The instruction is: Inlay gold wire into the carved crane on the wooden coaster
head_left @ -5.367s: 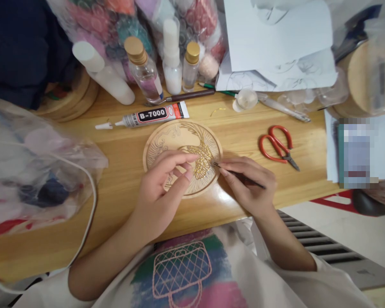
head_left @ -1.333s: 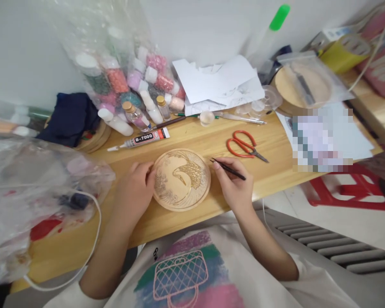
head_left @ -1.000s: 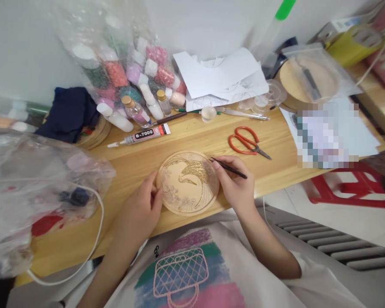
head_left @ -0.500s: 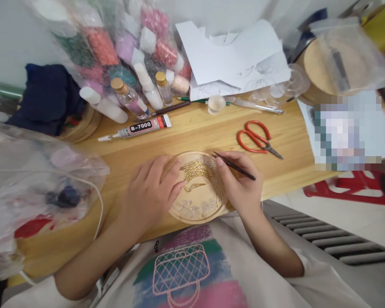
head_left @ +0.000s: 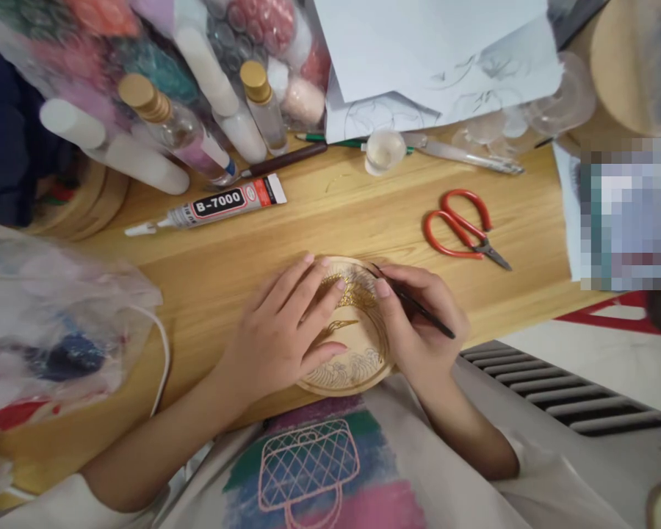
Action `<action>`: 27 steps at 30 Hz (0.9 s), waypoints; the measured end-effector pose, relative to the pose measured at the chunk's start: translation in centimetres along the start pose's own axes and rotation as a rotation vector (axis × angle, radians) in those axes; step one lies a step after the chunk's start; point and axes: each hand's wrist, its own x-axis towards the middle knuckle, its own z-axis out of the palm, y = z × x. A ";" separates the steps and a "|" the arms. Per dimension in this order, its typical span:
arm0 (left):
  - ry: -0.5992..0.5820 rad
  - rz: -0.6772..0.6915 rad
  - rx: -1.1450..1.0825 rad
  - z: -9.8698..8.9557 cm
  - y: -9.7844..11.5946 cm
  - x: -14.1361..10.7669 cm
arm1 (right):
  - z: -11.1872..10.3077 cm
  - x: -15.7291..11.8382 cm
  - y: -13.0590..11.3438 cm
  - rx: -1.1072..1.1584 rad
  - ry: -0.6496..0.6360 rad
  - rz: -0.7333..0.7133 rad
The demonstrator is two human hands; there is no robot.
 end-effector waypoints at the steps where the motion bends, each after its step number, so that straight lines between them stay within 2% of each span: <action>1: 0.000 0.001 0.004 0.0 0.0 0.0 | -0.1 0.0 -0.1 -0.006 0.001 -0.018; 11: 0.020 -0.018 0.030 0.2 0.2 0.0 | -0.8 0.2 -1.8 -0.255 -0.120 -0.217; 27: 0.026 -0.018 0.041 0.2 0.4 0.2 | -0.4 0.1 -1.7 -0.295 -0.171 -0.231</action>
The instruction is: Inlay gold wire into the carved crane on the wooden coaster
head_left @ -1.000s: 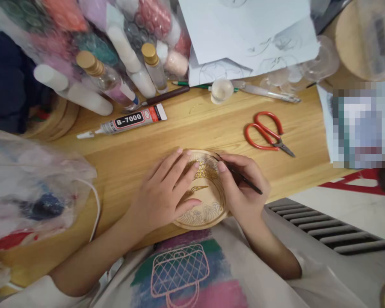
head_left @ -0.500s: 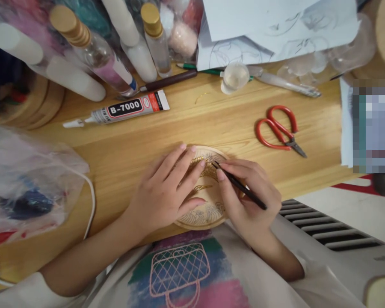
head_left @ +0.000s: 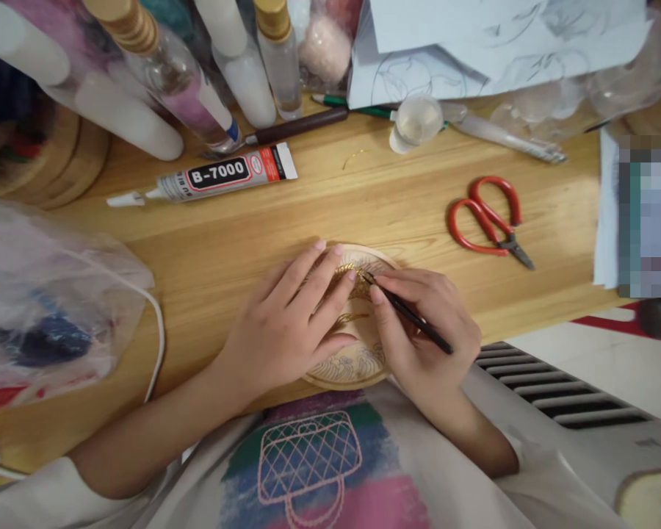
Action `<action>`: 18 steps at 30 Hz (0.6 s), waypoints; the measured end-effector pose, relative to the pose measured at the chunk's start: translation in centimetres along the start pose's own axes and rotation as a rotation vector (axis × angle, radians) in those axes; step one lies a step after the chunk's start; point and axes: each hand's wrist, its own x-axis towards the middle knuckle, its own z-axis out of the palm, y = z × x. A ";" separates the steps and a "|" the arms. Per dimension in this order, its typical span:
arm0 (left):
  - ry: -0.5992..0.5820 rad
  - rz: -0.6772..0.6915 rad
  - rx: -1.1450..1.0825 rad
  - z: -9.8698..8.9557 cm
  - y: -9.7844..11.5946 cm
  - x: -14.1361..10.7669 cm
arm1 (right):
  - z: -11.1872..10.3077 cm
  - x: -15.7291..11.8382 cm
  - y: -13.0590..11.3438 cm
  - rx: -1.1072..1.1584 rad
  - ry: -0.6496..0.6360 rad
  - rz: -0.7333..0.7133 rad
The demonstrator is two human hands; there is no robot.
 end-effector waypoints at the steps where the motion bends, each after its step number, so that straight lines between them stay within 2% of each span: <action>1: 0.002 -0.001 0.004 0.0 0.0 0.0 | 0.0 0.0 0.0 0.002 -0.001 -0.003; 18: -0.026 -0.001 0.059 -0.3 0.4 0.2 | -0.3 0.3 0.4 0.017 -0.049 -0.034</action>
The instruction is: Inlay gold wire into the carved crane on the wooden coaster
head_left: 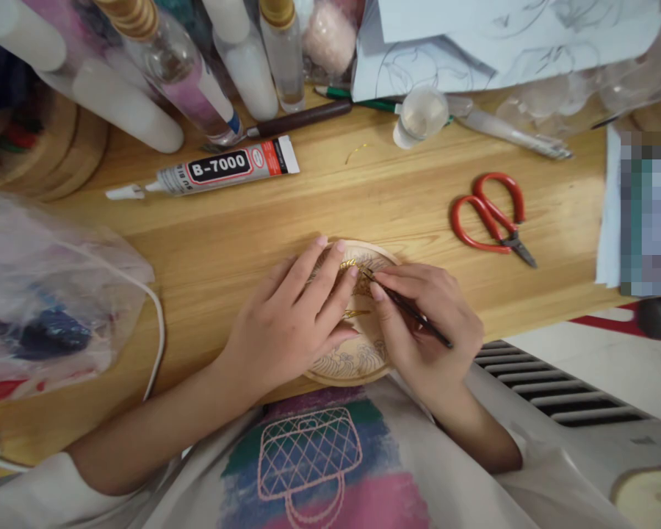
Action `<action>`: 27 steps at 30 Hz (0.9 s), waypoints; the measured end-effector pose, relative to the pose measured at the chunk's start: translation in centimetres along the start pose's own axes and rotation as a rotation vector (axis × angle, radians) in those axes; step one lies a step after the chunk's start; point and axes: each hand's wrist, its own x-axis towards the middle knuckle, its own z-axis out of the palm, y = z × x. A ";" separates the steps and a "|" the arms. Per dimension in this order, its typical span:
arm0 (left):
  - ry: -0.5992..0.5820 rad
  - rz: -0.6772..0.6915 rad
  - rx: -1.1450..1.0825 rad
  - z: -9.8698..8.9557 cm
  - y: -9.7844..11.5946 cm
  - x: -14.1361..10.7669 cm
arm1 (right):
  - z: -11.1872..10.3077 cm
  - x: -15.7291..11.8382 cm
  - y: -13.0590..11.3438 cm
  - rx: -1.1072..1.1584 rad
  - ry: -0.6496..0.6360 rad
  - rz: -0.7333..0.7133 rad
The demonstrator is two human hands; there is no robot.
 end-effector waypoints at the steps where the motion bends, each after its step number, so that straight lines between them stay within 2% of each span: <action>1: 0.000 0.001 -0.006 0.0 0.0 0.0 | 0.0 0.0 0.0 -0.002 0.002 0.003; 10: 0.031 -0.013 -0.083 0.3 -0.5 -0.1 | 0.1 0.0 -0.1 0.003 0.043 0.030; 27: 0.049 0.000 -0.067 0.3 -0.6 -0.2 | 0.1 -0.1 0.1 -0.042 0.024 -0.037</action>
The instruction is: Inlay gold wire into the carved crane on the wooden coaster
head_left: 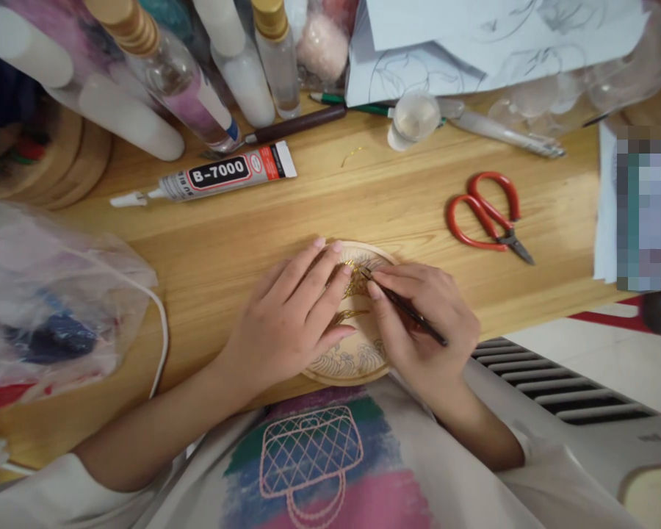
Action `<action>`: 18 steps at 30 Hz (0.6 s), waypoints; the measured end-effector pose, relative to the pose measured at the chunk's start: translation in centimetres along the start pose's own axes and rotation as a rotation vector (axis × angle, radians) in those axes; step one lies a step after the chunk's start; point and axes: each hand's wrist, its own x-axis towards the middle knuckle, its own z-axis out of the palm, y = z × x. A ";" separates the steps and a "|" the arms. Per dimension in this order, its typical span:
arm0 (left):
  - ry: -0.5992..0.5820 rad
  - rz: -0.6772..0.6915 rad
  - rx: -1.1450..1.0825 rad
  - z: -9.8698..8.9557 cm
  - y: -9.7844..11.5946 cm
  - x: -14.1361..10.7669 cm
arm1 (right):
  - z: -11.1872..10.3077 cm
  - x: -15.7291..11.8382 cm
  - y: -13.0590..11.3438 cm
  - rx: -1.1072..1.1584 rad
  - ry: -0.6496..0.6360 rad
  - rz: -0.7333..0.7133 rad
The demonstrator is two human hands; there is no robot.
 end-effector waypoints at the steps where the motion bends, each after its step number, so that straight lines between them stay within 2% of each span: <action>1: -0.005 -0.003 -0.005 0.0 0.0 0.0 | 0.0 0.0 0.0 -0.003 -0.002 0.000; 10: -0.014 -0.009 -0.031 0.1 0.0 -0.2 | -0.4 0.3 0.2 0.022 -0.009 0.012; 18: -0.016 -0.011 -0.019 0.1 0.1 -0.1 | -1.8 2.5 2.0 0.211 -0.175 0.003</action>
